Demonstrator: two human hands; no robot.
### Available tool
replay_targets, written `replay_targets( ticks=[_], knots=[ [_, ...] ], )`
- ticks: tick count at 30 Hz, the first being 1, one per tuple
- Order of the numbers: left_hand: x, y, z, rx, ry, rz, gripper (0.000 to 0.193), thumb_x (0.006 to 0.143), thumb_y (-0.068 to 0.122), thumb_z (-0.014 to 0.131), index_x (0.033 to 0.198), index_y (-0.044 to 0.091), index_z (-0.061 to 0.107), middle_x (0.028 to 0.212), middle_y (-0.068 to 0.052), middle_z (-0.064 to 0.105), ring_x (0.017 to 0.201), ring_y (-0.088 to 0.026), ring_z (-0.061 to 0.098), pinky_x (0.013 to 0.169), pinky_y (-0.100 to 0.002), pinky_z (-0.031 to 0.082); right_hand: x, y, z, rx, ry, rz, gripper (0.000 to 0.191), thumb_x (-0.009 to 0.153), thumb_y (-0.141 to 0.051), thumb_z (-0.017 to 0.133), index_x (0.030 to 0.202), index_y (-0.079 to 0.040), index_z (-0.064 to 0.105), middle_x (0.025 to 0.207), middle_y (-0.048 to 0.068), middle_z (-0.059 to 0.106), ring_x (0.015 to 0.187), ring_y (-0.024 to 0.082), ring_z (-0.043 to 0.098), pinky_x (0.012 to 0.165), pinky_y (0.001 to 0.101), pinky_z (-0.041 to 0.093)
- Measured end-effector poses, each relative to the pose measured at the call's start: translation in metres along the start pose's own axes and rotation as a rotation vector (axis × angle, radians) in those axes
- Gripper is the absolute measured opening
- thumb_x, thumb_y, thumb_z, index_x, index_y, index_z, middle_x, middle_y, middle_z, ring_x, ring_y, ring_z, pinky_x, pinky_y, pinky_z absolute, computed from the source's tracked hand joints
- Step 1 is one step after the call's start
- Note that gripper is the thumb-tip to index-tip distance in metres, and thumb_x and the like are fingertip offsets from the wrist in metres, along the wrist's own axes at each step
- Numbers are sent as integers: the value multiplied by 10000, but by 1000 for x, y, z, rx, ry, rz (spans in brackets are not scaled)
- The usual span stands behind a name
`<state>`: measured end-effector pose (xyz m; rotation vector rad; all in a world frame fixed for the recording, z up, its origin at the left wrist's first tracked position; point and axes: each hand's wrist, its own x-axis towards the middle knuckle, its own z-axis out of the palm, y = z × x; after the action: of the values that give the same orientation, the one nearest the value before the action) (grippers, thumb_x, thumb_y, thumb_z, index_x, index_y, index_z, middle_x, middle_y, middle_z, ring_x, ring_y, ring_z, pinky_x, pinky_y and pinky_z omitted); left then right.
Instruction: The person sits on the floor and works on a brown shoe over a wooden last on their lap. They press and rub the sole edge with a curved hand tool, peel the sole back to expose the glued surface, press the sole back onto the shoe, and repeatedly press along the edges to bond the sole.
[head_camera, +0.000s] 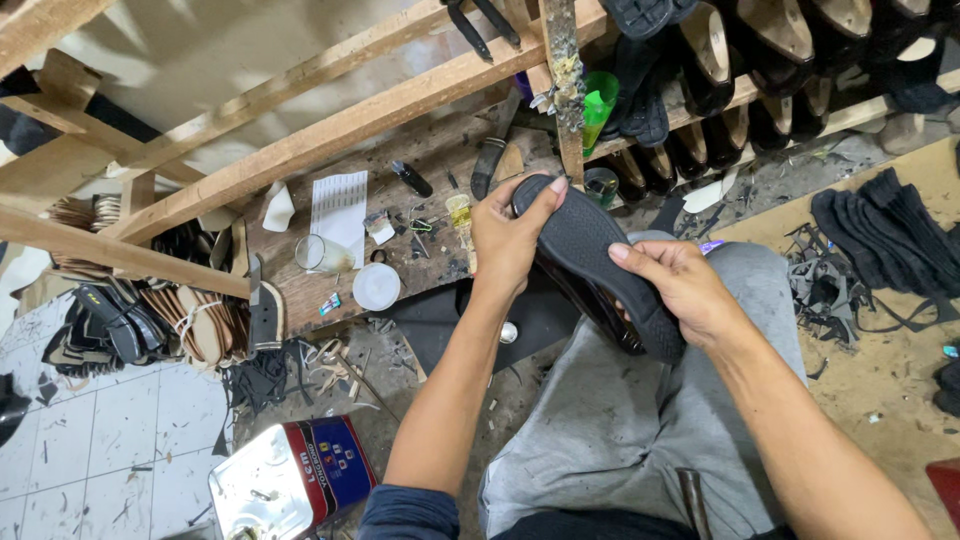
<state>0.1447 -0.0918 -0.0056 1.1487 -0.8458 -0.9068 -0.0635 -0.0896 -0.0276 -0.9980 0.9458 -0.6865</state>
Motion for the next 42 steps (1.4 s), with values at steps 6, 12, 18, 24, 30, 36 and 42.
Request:
replay_targets(
  ticks=[6, 12, 18, 24, 30, 36, 42],
  knots=[
    [10, -6, 8, -40, -39, 14, 261, 878, 93, 799, 1070, -71, 733, 913, -70, 761, 813, -97, 708, 757, -232, 569, 8, 6, -5, 15, 30, -43, 339, 971, -316, 699, 862, 4, 715, 660, 60, 684, 481, 99, 591, 452, 242, 463],
    [11, -10, 13, 16, -30, 70, 250, 894, 89, 783, 1077, -76, 736, 918, -57, 750, 814, -90, 687, 757, -234, 558, 11, 0, -4, 9, 61, 14, 287, 931, -287, 701, 848, -15, 730, 669, 43, 705, 485, 86, 603, 450, 246, 477],
    [-14, 10, 6, -5, -36, -15, 376, 910, 127, 804, 1204, -78, 691, 1022, -84, 741, 909, -115, 692, 841, -255, 566, -5, 5, 8, -116, 137, -90, 335, 950, -251, 728, 737, -2, 658, 610, -2, 611, 466, 55, 484, 409, 259, 383],
    [-53, 24, -9, 187, -237, 97, 740, 799, 69, 883, 1403, 21, 458, 1209, -106, 676, 1098, -152, 686, 989, -290, 565, -31, 11, 17, -228, 153, -209, 359, 953, -220, 706, 665, -30, 605, 559, -86, 492, 498, 3, 368, 417, 246, 278],
    [-71, 32, -13, 33, -265, -4, 660, 772, 56, 863, 1329, -11, 517, 1156, -104, 684, 1044, -165, 694, 956, -341, 582, -53, 26, 21, -367, 197, -241, 397, 964, -218, 727, 659, -8, 585, 564, -92, 432, 543, 14, 323, 450, 248, 245],
    [-95, 39, -13, 156, -224, 128, 645, 747, 45, 882, 1287, 3, 531, 1116, -83, 694, 1027, -141, 690, 952, -308, 569, -60, 25, 3, -374, 44, -180, 286, 926, -200, 756, 743, -4, 657, 601, -84, 493, 568, 17, 369, 462, 243, 288],
    [-106, 18, 23, -252, -82, -80, 448, 800, -6, 812, 1177, -9, 571, 1048, -88, 689, 911, -160, 695, 818, -324, 600, -112, 5, -75, -105, -41, 14, 264, 800, -60, 710, 1052, 16, 710, 733, 97, 732, 609, 169, 644, 540, 327, 505]
  ],
)
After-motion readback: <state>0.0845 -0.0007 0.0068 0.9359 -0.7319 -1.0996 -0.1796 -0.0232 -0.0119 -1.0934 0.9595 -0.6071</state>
